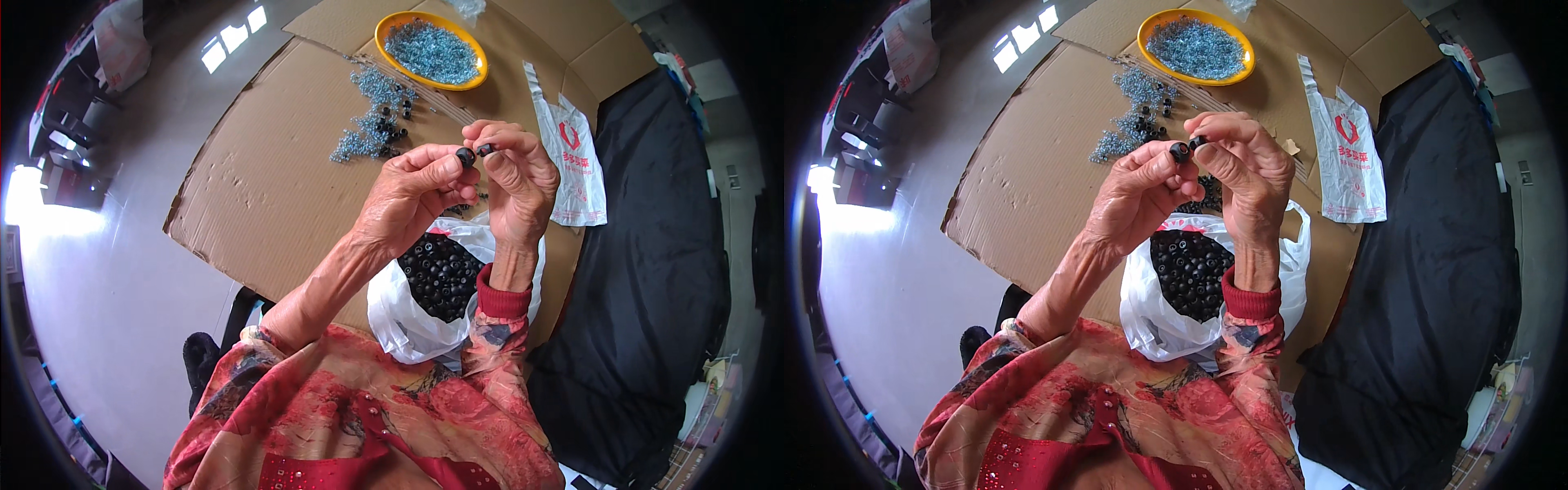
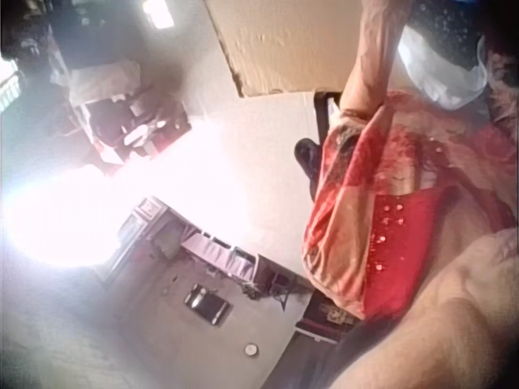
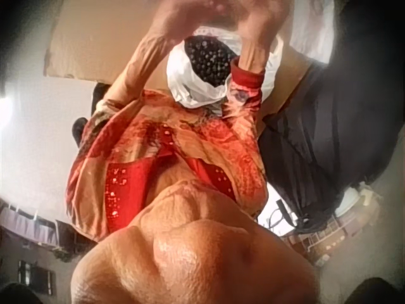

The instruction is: The person is manually inserting small blue plastic pins into black plastic circular components.

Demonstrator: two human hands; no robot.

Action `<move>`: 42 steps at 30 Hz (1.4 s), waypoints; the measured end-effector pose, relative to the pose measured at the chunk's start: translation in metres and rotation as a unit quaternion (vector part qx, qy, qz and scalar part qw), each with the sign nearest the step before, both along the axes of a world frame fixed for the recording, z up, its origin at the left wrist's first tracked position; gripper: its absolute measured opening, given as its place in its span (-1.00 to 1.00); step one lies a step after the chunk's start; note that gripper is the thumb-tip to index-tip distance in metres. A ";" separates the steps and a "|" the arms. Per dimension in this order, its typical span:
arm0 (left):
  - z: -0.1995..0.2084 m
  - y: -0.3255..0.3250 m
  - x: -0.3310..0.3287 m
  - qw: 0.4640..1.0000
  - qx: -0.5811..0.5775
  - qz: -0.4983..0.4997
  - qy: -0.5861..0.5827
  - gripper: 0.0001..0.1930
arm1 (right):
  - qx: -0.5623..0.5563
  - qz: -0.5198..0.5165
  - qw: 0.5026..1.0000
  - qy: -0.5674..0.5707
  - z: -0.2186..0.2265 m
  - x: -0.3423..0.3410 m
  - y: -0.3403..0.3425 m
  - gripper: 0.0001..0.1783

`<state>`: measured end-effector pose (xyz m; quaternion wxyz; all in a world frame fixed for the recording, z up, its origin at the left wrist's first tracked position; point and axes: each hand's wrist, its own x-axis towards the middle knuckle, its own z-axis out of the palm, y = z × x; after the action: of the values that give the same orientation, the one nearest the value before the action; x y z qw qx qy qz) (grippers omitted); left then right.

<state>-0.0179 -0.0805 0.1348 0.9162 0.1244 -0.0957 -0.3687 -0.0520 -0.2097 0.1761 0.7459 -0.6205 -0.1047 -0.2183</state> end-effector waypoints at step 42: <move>0.007 -0.003 -0.011 0.996 0.084 0.021 0.014 -0.81 | -0.453 -0.238 0.852 -0.109 0.007 -0.018 0.010 -0.61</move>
<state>-0.0286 -0.0831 0.1414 0.9115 0.1972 -0.0486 -0.3577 -0.0702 -0.2002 0.1833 0.2916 -0.8676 -0.1217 -0.3839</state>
